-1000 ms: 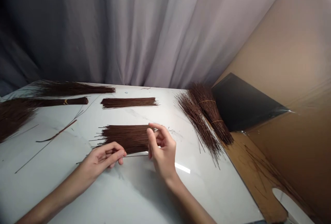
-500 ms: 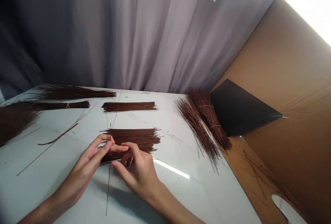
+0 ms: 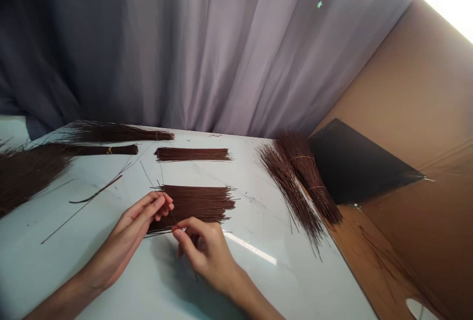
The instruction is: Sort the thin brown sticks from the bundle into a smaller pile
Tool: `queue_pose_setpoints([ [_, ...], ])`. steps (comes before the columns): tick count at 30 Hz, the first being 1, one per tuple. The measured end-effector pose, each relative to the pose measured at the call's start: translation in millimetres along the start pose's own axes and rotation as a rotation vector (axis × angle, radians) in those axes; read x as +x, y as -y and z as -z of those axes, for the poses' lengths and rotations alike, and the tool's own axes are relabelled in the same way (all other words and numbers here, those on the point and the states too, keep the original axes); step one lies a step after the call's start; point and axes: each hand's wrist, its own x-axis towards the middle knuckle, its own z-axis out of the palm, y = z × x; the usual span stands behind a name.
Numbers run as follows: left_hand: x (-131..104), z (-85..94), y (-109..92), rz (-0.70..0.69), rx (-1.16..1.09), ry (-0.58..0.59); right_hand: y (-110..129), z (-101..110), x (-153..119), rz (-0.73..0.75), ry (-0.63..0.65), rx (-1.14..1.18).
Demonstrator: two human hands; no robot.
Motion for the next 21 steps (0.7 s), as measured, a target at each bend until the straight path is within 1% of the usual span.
queue_pose_setpoints([
  [3,4,9.0,-4,-0.064,0.047,-0.065,0,5,-2,0.002,0.021,-0.024],
  [6,7,18.7,-9,-0.102,0.097,-0.137,-1,8,-3,0.002,0.099,-0.038],
  [8,8,22.9,-11,-0.123,0.117,-0.168,-1,9,-3,0.005,0.129,-0.046],
  [10,9,24.4,-13,-0.161,0.134,-0.189,0,10,-3,-0.002,0.132,-0.046],
  [14,9,23.4,-13,-0.202,0.162,-0.189,4,11,-2,-0.04,0.157,-0.034],
  [18,9,24.5,-12,-0.159,0.147,-0.156,6,13,-3,-0.04,0.247,-0.001],
  [21,10,26.3,-13,-0.107,0.136,-0.141,7,14,-3,-0.04,0.269,-0.012],
])
